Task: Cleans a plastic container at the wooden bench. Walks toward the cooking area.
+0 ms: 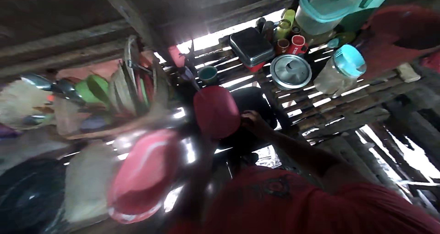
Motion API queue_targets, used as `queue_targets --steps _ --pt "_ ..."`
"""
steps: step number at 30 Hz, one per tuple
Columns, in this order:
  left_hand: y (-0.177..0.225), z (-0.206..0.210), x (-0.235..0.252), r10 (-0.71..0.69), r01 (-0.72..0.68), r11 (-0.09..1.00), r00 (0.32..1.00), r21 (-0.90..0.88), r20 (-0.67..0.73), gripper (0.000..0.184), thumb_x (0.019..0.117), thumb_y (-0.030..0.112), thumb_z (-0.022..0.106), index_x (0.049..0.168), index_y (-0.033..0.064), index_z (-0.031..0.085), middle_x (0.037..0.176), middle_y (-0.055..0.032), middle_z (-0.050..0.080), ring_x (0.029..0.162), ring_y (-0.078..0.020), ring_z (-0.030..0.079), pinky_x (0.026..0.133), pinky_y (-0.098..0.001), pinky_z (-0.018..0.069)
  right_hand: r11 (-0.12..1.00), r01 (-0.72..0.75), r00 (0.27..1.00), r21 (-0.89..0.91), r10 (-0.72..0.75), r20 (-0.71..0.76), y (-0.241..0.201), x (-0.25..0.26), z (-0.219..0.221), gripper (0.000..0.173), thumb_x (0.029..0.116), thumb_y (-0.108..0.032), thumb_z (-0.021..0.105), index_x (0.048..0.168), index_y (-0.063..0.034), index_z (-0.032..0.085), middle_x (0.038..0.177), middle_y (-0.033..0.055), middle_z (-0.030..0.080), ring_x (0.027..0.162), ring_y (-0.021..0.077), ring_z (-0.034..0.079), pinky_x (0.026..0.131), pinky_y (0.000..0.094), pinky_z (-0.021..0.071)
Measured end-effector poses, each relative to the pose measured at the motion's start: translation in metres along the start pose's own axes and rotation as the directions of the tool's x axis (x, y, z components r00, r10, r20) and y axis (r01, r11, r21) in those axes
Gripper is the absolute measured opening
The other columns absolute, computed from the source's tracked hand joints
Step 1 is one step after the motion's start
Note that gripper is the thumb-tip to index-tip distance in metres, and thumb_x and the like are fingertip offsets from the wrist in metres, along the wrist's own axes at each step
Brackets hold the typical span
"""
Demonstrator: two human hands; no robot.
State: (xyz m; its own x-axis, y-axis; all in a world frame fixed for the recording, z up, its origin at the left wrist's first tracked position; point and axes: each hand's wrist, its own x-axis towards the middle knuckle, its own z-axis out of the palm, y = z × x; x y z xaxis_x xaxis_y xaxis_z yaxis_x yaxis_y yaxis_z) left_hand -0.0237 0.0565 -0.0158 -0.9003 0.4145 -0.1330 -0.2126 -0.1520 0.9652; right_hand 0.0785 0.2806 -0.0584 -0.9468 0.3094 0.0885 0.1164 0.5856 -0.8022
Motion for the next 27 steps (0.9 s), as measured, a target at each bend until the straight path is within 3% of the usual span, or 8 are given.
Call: queue_targets --steps 2,6,12,15,18,21,24,27 --pt "0.040 0.027 -0.002 -0.319 0.328 0.944 0.936 0.042 -0.152 0.028 0.1083 0.006 0.037 0.131 -0.0061 0.047 0.113 -0.0156 0.055 0.095 -0.0157 0.054 0.085 -0.0317 0.0497 0.983 -0.155 0.988 0.103 0.157 -0.011 0.004 -0.001 -0.001 0.040 0.1049 -0.023 0.059 0.139 -0.0027 0.059 0.147 0.0186 0.055 0.135 0.0303 0.054 0.114 0.0460 0.0443" --pt "-0.043 0.018 0.039 -0.298 0.281 0.939 0.952 -0.200 -0.062 0.026 0.1068 0.010 0.036 0.129 0.0024 0.047 0.111 -0.0121 0.059 0.095 -0.0181 0.060 0.082 -0.0371 0.0542 0.879 -0.374 0.917 0.295 0.397 -0.020 0.010 -0.004 -0.003 0.036 0.1082 -0.019 0.052 0.139 0.0002 0.057 0.138 0.0208 0.061 0.124 0.0297 0.062 0.107 0.0457 0.0491" --pt "-0.024 0.055 0.045 -0.379 0.378 0.925 0.925 -0.042 -0.019 0.036 0.1091 0.014 0.036 0.140 -0.0009 0.046 0.129 -0.0198 0.057 0.109 -0.0248 0.059 0.092 -0.0424 0.0526 0.828 -0.465 0.875 0.313 0.483 0.022 0.022 -0.009 -0.002 0.035 0.1077 -0.016 0.052 0.136 0.0034 0.058 0.132 0.0238 0.063 0.121 0.0322 0.063 0.106 0.0477 0.0489" --pt "-0.022 0.064 0.059 -0.280 0.281 0.950 0.959 0.134 -0.027 0.033 0.1028 0.002 0.039 0.135 -0.0027 0.047 0.126 -0.0178 0.056 0.108 -0.0224 0.058 0.093 -0.0402 0.0511 0.828 -0.490 0.869 0.273 0.490 0.072 0.013 -0.003 -0.006 0.034 0.1075 -0.014 0.052 0.136 0.0034 0.059 0.126 0.0245 0.066 0.116 0.0331 0.065 0.104 0.0485 0.0493" --pt "-0.018 0.061 0.079 0.049 -0.088 0.795 0.996 0.601 0.080 0.047 0.1011 -0.002 0.050 0.146 -0.0100 0.042 0.144 -0.0286 0.050 0.132 -0.0327 0.052 0.111 -0.0455 0.0431 0.851 -0.453 0.892 0.266 0.435 0.127 0.012 0.018 -0.005 0.034 0.1092 -0.017 0.048 0.133 0.0034 0.061 0.119 0.0224 0.070 0.109 0.0304 0.069 0.101 0.0477 0.0519" --pt "-0.011 0.067 0.096 0.296 -0.311 0.785 0.948 0.536 0.116 0.050 0.1001 0.006 0.053 0.147 -0.0090 0.041 0.138 -0.0282 0.055 0.125 -0.0298 0.057 0.108 -0.0428 0.0465 0.870 -0.355 0.933 0.341 0.352 0.073 0.020 0.048 0.008 0.034 0.1084 -0.020 0.052 0.126 0.0043 0.066 0.113 0.0204 0.073 0.100 0.0282 0.071 0.094 0.0473 0.0554" --pt "0.021 0.082 0.091 0.276 -0.292 0.714 0.953 0.636 0.128 0.050 0.1008 0.008 0.052 0.147 -0.0092 0.042 0.137 -0.0319 0.055 0.128 -0.0369 0.056 0.109 -0.0493 0.0436 0.767 -0.415 0.899 0.489 0.430 0.087 -0.002 0.070 0.002 0.033 0.1096 -0.018 0.049 0.129 0.0055 0.063 0.121 0.0210 0.069 0.109 0.0250 0.068 0.101 0.0432 0.0521" --pt "0.034 0.080 0.093 0.276 -0.341 0.651 0.938 0.678 0.207 0.049 0.1000 0.005 0.051 0.147 -0.0067 0.044 0.136 -0.0317 0.057 0.126 -0.0396 0.058 0.107 -0.0532 0.0447 0.721 -0.388 0.890 0.574 0.455 0.031 -0.017 0.078 -0.023 0.043 0.1134 -0.026 0.038 0.130 0.0059 0.061 0.117 0.0178 0.069 0.103 0.0189 0.067 0.096 0.0364 0.0538"
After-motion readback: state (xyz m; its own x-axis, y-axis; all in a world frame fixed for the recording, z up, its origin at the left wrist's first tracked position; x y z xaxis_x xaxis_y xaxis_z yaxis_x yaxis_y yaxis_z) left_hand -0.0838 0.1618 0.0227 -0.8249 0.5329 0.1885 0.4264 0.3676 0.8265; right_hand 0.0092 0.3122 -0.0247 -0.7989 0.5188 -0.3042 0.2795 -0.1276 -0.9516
